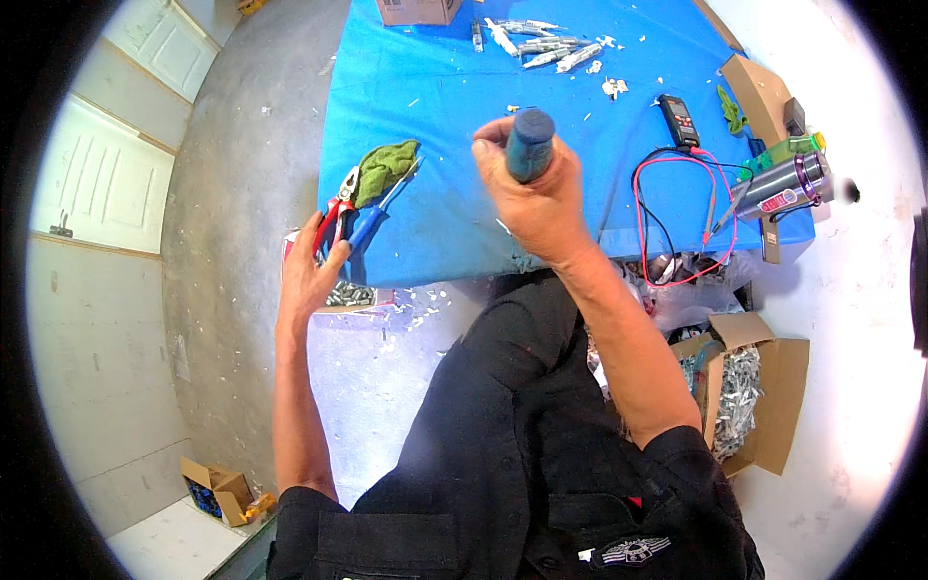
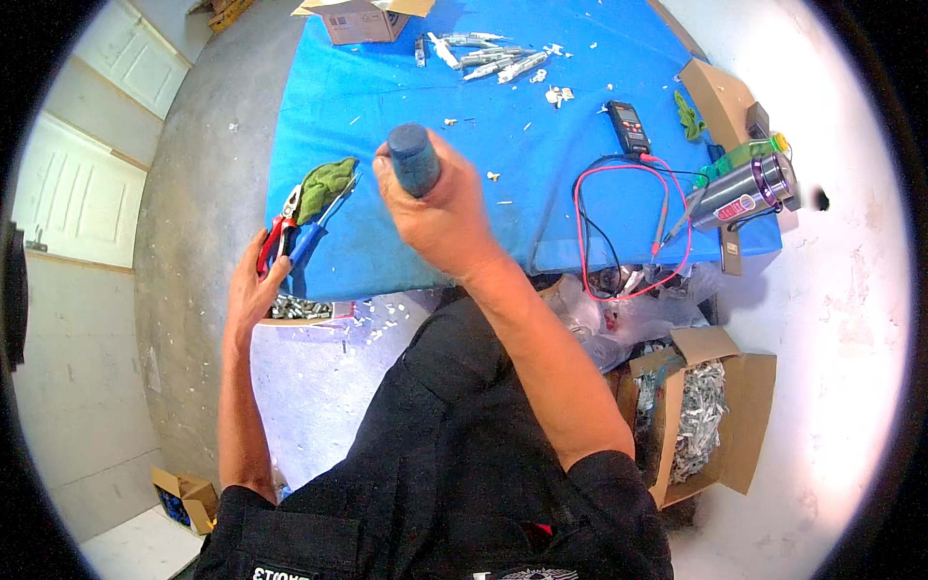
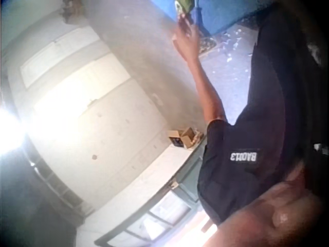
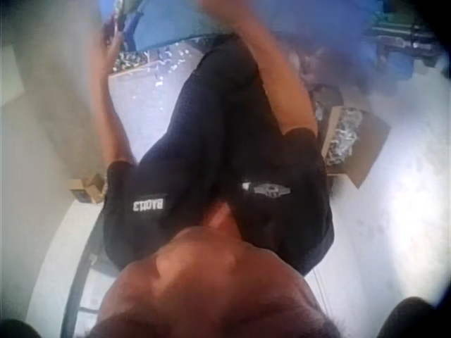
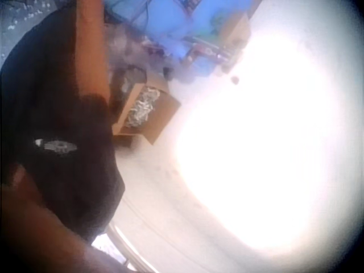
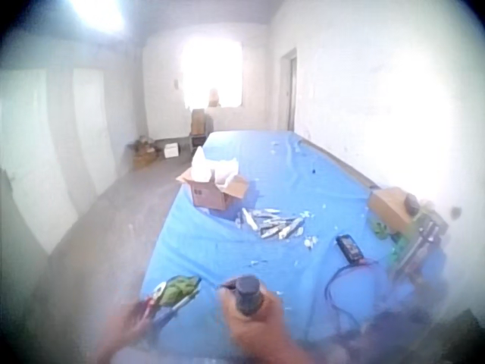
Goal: The person assembles metal components, using pliers to hold a bracket while tightening a screw with a screwdriver and then inspecting the finished piece by hand.
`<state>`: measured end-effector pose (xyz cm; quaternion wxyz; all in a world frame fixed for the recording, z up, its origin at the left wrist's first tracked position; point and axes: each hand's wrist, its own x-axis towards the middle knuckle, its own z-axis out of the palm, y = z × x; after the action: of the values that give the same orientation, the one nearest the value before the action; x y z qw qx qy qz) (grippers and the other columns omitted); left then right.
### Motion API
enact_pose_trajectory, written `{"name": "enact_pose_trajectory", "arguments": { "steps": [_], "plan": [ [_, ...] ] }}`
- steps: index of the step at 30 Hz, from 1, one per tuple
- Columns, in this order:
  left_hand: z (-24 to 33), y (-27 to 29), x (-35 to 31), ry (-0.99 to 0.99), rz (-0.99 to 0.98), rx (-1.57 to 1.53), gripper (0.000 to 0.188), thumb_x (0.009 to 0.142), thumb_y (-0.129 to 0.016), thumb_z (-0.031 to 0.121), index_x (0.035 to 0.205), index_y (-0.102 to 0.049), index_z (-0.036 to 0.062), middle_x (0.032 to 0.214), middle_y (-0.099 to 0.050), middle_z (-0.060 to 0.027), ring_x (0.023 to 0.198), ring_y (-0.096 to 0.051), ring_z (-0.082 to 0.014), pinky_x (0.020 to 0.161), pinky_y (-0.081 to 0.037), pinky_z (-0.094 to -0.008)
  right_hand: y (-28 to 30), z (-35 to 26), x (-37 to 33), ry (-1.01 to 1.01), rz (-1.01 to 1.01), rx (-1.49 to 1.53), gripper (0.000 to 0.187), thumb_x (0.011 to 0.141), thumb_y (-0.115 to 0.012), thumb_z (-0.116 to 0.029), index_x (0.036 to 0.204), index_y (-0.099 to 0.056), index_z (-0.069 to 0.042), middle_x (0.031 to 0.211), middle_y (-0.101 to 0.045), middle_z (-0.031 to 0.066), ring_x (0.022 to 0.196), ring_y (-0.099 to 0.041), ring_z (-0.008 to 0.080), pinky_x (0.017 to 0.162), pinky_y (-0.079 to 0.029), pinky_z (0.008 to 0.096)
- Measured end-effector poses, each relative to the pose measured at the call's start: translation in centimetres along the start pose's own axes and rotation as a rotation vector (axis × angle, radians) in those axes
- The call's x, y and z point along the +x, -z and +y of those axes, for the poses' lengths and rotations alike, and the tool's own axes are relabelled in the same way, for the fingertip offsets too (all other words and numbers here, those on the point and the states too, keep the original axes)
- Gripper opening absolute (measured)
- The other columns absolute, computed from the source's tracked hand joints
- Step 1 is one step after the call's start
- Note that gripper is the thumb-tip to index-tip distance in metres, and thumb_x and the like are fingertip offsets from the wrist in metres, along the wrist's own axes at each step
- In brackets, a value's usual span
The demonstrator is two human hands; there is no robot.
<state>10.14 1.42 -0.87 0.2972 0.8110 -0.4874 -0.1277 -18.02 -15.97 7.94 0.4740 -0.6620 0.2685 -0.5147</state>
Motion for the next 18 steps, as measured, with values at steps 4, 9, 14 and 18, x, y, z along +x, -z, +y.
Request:
{"name": "enact_pose_trajectory", "arguments": {
  "steps": [4,9,14,18],
  "plan": [
    [-1.0,0.5,1.2,0.056,-0.084,-0.088,0.068,0.091,-0.072,0.033,0.143,-0.056,-0.0070,0.136,-0.064,-0.0298,0.124,-0.064,-0.0364,0.106,-0.049,-0.0424,0.5,-0.2,0.3,-0.004,-0.003,-0.021,0.005,0.096,-0.074,-0.008,0.097,-0.072,-0.004,0.083,-0.065,-0.0037,0.076,-0.057,0.0050,0.068,-0.048,0.0252],
    [0.8,2.1,2.0,0.019,-0.187,0.049,0.068,0.088,-0.072,0.029,0.142,-0.055,-0.0089,0.118,-0.071,-0.0314,0.108,-0.072,-0.0381,0.095,-0.054,-0.0432,-0.3,-0.2,-0.1,-0.024,-0.021,-0.040,0.008,0.096,-0.074,-0.009,0.096,-0.070,-0.002,0.081,-0.065,-0.0019,0.074,-0.056,0.0061,0.067,-0.048,0.0264],
    [1.6,2.8,2.2,-0.064,-0.218,0.147,0.073,0.079,-0.071,0.014,0.147,-0.052,-0.0038,0.125,-0.069,-0.0296,0.115,-0.069,-0.0407,0.100,-0.052,-0.0436,-0.4,-0.3,0.3,-0.042,-0.027,0.015,0.007,0.096,-0.074,-0.009,0.095,-0.072,-0.003,0.080,-0.063,-0.0050,0.074,-0.055,0.0036,0.065,-0.046,0.0242],
    [2.3,3.6,2.9,-0.047,-0.302,0.258,0.073,0.077,-0.070,0.011,0.147,-0.053,-0.0006,0.136,-0.065,-0.0267,0.124,-0.064,-0.0408,0.106,-0.050,-0.0443,-0.3,0.2,0.4,-0.028,-0.024,0.008,0.007,0.096,-0.074,-0.009,0.095,-0.072,-0.002,0.079,-0.063,-0.0049,0.073,-0.055,0.0034,0.064,-0.046,0.0242]
  ]
}}
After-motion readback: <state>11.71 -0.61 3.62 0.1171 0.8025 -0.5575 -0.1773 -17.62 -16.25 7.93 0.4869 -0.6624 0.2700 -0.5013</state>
